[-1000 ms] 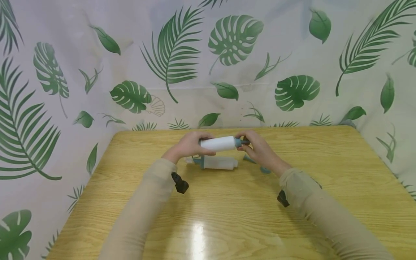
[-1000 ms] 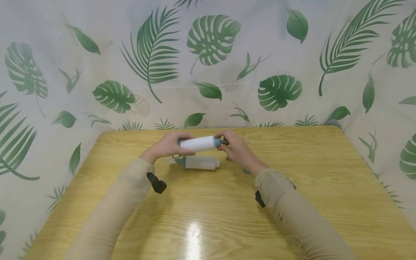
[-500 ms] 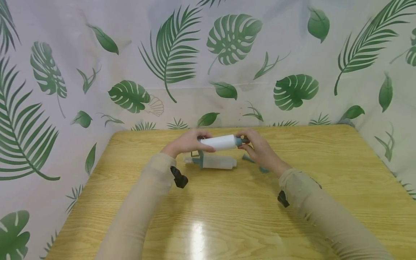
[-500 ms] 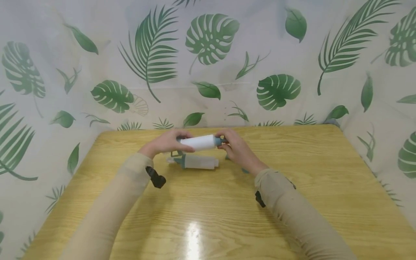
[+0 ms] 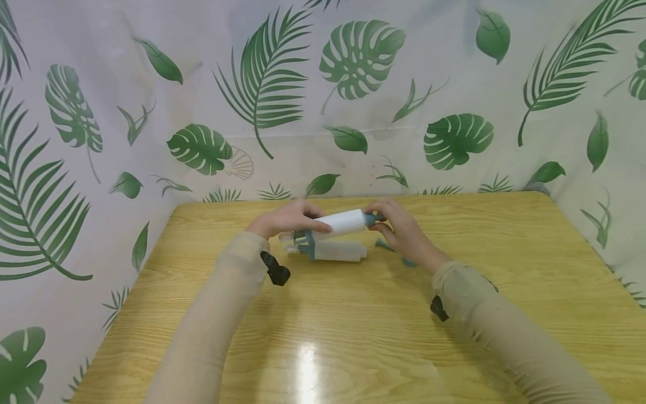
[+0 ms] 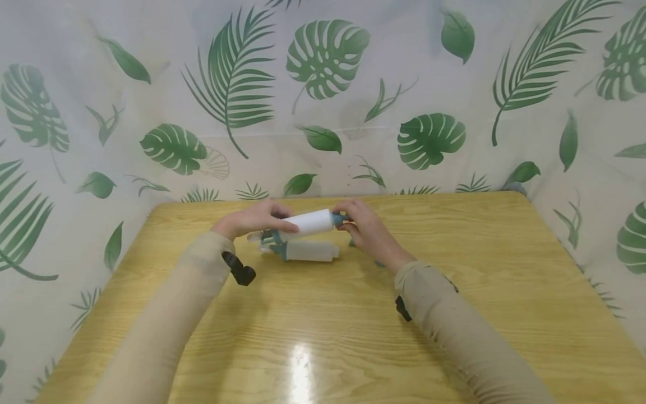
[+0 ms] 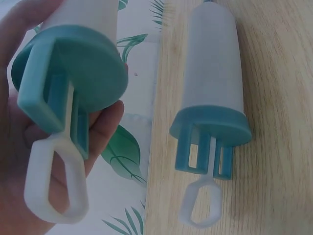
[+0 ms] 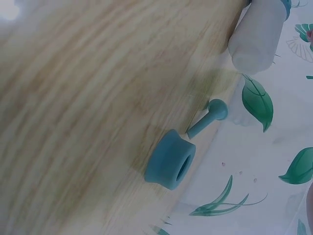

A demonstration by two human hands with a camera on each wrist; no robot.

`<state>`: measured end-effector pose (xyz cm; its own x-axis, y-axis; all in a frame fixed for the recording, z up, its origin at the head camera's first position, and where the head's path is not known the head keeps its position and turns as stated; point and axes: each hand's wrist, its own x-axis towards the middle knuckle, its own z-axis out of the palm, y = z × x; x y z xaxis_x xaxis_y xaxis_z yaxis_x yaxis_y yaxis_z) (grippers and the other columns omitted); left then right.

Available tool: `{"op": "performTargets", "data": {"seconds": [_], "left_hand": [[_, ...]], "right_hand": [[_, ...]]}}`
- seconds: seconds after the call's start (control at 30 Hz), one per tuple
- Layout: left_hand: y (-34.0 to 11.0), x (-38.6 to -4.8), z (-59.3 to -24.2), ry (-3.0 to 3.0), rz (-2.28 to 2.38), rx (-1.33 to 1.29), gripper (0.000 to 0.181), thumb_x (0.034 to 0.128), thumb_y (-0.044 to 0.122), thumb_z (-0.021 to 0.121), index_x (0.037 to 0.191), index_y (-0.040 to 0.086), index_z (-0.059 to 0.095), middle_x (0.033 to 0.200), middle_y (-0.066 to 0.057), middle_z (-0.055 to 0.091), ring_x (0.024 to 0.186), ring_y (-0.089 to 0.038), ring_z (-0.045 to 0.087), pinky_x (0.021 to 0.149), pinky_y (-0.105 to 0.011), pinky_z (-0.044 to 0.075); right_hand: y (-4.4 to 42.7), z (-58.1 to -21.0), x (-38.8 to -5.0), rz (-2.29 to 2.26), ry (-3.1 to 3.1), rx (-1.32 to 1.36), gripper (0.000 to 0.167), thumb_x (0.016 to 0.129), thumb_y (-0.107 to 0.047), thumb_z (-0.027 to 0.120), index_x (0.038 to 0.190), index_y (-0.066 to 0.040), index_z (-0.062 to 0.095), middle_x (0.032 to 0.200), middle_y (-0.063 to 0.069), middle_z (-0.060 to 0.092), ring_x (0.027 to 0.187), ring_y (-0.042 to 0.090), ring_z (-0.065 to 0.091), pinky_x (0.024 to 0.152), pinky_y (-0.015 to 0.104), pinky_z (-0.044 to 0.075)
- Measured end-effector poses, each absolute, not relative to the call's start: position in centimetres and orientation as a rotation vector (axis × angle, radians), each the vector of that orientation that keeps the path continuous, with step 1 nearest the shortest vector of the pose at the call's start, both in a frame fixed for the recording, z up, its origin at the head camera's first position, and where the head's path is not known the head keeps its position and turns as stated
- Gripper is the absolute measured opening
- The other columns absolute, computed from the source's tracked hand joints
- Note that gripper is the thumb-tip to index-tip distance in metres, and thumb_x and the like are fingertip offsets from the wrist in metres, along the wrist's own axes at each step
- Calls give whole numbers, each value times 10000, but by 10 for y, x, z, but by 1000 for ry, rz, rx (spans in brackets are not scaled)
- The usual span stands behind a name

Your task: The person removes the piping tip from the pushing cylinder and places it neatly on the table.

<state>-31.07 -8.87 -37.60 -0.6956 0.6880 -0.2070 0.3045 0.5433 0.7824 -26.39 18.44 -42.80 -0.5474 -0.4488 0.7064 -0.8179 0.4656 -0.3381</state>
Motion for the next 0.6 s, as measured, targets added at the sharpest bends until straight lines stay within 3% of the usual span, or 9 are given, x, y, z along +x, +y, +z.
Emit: {"op": "performTargets", "data": {"seconds": [0.27,0.6], "left_hand": [[-91,-312,-374,2188,1065,734,323,879,372,662,1071,116,707,1084,-57,626,950,-233,556,821,-352,472],[-95,-315,-374,2132,1103,720,317,902,336,646,1060,68,707,1107,-82,617,972,-233,548,874,-369,457]], "right_hand": [[184,-428,-262,920,-2168,1043,437,716,150,733,1102,16,578,1093,176,564,939,285,583,750,333,548],[189,-430,-262,897,-2122,1026,447,726,213,695,1102,26,541,1083,179,560,938,282,578,771,333,533]]}}
